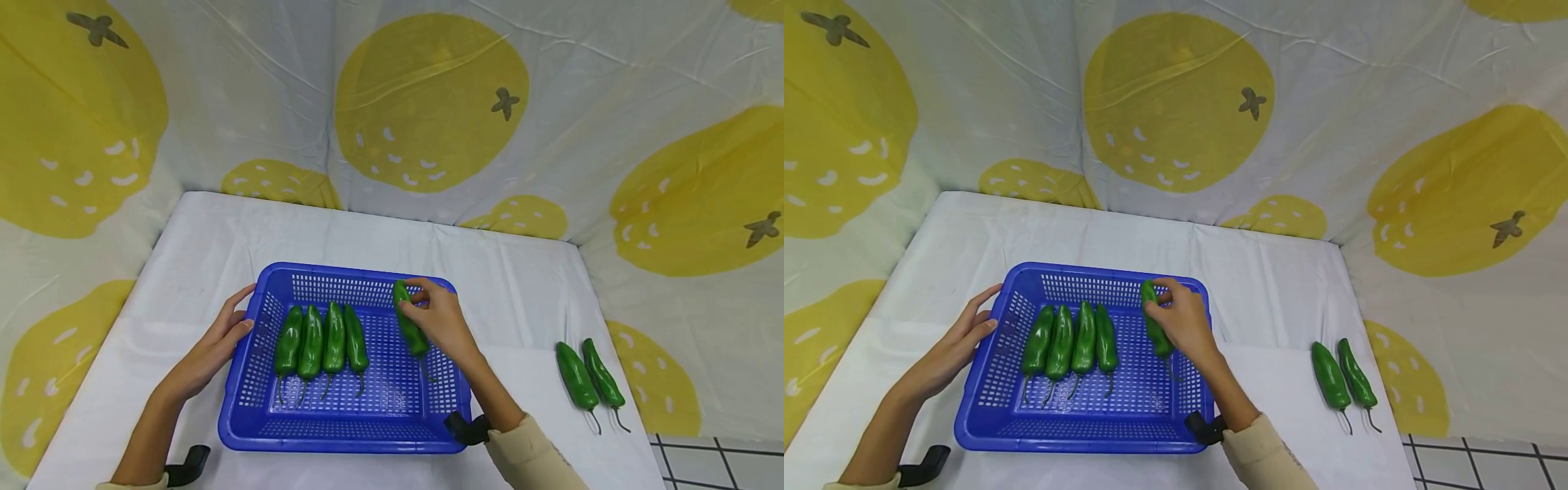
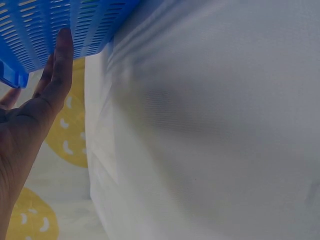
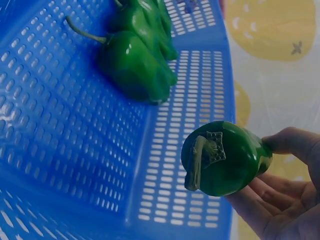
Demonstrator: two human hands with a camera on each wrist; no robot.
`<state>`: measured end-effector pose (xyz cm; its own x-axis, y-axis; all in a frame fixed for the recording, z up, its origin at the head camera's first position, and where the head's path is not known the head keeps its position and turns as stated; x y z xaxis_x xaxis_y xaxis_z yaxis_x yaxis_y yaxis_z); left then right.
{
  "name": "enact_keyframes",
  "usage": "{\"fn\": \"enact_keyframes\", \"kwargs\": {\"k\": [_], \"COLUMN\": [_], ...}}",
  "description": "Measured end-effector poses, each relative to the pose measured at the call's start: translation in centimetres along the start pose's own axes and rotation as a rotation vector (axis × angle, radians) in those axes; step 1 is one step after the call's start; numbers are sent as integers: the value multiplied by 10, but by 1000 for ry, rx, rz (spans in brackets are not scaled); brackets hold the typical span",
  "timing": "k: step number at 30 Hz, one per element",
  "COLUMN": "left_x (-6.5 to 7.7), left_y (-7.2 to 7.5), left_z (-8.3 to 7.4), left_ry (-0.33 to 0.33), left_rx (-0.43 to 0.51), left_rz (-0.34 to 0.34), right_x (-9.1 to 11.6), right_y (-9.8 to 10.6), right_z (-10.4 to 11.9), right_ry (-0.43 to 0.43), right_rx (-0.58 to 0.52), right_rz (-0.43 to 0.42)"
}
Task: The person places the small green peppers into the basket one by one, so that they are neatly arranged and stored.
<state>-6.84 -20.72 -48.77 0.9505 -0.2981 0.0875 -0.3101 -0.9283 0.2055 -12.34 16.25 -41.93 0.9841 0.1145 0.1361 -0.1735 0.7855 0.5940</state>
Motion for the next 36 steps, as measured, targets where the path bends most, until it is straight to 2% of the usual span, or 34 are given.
{"fn": "enact_keyframes", "kwargs": {"k": [10, 23, 36], "left_x": [0, 0, 1], "left_y": [0, 0, 0], "left_z": [0, 0, 1], "left_ry": [-3, -1, 6], "left_rx": [-4, 3, -8], "left_rz": [-3, 3, -10], "right_x": [-2, -7, -16], "right_y": [-15, -31, -50], "right_z": [1, 0, -3], "right_ry": [24, 64, 74], "right_rx": [1, 53, 84], "right_rz": [51, 137, 183]}}
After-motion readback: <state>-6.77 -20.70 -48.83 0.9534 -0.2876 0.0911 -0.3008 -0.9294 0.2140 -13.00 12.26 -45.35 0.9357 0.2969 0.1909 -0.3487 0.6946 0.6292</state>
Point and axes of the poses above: each hand's wrist, its own x-axis away from the middle knuckle, its own y-axis out of the back of the hand, z = x × y, the point moved 1 cm from there along -x, towards the middle knuckle, and after that the axes turned 3 degrees about -y, right-handed, at the moved point
